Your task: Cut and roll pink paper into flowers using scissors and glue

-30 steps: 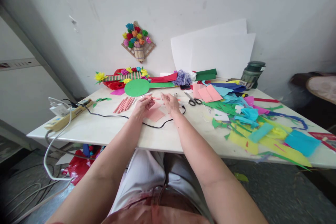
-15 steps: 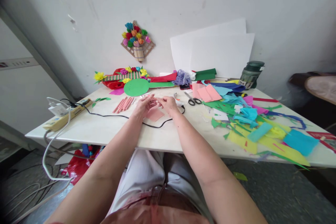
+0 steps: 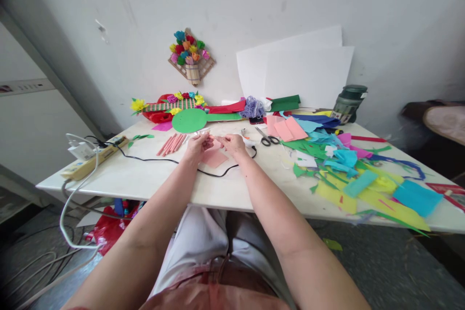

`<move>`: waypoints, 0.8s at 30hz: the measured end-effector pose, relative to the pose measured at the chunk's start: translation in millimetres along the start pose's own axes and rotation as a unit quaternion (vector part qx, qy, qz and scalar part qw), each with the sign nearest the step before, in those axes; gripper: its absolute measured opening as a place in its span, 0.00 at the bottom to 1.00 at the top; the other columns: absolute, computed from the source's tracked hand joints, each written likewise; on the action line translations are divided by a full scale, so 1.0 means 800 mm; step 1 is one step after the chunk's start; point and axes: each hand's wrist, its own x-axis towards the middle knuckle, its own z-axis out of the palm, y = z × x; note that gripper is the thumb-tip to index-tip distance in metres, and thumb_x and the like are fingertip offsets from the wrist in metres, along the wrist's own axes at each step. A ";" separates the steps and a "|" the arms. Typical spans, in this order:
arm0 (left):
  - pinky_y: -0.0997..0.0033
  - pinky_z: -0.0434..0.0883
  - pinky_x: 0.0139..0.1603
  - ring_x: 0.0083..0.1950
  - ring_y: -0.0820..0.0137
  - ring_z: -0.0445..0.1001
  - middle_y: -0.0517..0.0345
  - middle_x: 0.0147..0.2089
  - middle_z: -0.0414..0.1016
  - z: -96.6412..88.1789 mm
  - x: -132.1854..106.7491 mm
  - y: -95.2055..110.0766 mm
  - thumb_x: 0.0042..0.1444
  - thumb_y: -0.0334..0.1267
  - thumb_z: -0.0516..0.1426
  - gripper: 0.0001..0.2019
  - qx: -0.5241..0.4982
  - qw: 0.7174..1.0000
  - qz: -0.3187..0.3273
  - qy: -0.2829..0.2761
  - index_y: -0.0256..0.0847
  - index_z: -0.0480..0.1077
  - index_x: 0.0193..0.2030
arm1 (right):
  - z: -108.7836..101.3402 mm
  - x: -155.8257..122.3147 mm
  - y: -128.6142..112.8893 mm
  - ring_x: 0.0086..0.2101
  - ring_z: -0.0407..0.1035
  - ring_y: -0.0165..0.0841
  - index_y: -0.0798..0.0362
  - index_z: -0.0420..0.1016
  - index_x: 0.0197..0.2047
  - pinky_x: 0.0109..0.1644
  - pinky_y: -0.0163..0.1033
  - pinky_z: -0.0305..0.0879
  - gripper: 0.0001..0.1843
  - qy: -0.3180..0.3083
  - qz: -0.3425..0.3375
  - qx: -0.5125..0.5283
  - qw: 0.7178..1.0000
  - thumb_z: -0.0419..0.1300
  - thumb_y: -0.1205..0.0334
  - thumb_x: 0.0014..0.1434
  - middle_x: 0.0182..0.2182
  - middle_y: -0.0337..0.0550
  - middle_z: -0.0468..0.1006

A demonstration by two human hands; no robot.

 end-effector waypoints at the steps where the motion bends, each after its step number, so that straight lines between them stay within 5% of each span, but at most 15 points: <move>1: 0.74 0.67 0.28 0.22 0.76 0.69 0.57 0.22 0.72 -0.001 0.000 0.000 0.36 0.48 0.67 0.19 0.002 1.000 0.001 0.000 0.33 0.70 0.25 | -0.001 -0.002 -0.004 0.18 0.61 0.26 0.56 0.71 0.19 0.26 0.33 0.59 0.28 -0.014 -0.003 0.018 1.000 0.56 0.38 0.50 0.16 0.40 0.70; 6: 0.74 0.67 0.28 0.22 0.76 0.70 0.57 0.22 0.72 -0.004 0.004 -0.001 0.37 0.47 0.67 0.18 -0.007 1.000 0.007 0.012 0.33 0.70 0.26 | -0.003 -0.004 -0.009 0.19 0.62 0.26 0.58 0.73 0.26 0.27 0.33 0.61 0.33 -0.057 0.026 0.126 0.990 0.50 0.33 0.51 0.22 0.46 0.76; 14: 0.74 0.68 0.29 0.22 0.77 0.68 0.58 0.20 0.71 0.000 0.000 -0.002 0.37 0.49 0.67 0.19 0.043 0.998 0.009 -0.035 0.33 0.72 0.25 | -0.003 -0.004 -0.012 0.18 0.59 0.24 0.57 0.71 0.20 0.22 0.32 0.57 0.21 -0.028 0.041 0.066 0.997 0.64 0.45 0.44 0.18 0.40 0.72; 20: 0.73 0.69 0.30 0.23 0.74 0.70 0.56 0.22 0.72 0.007 -0.004 0.002 0.37 0.59 0.63 0.26 0.022 0.998 -0.005 -0.064 0.34 0.72 0.30 | 0.001 0.003 -0.003 0.17 0.57 0.23 0.56 0.69 0.17 0.23 0.32 0.56 0.21 -0.015 0.007 0.110 0.994 0.64 0.46 0.45 0.15 0.38 0.69; 24: 0.70 0.71 0.31 0.25 0.72 0.72 0.53 0.24 0.73 0.007 -0.002 0.008 0.43 0.70 0.50 0.34 -0.040 0.998 -0.033 -0.038 0.35 0.72 0.34 | 0.002 0.009 0.009 0.17 0.56 0.23 0.56 0.69 0.17 0.22 0.32 0.54 0.21 -0.002 0.002 0.105 0.994 0.63 0.46 0.46 0.14 0.37 0.68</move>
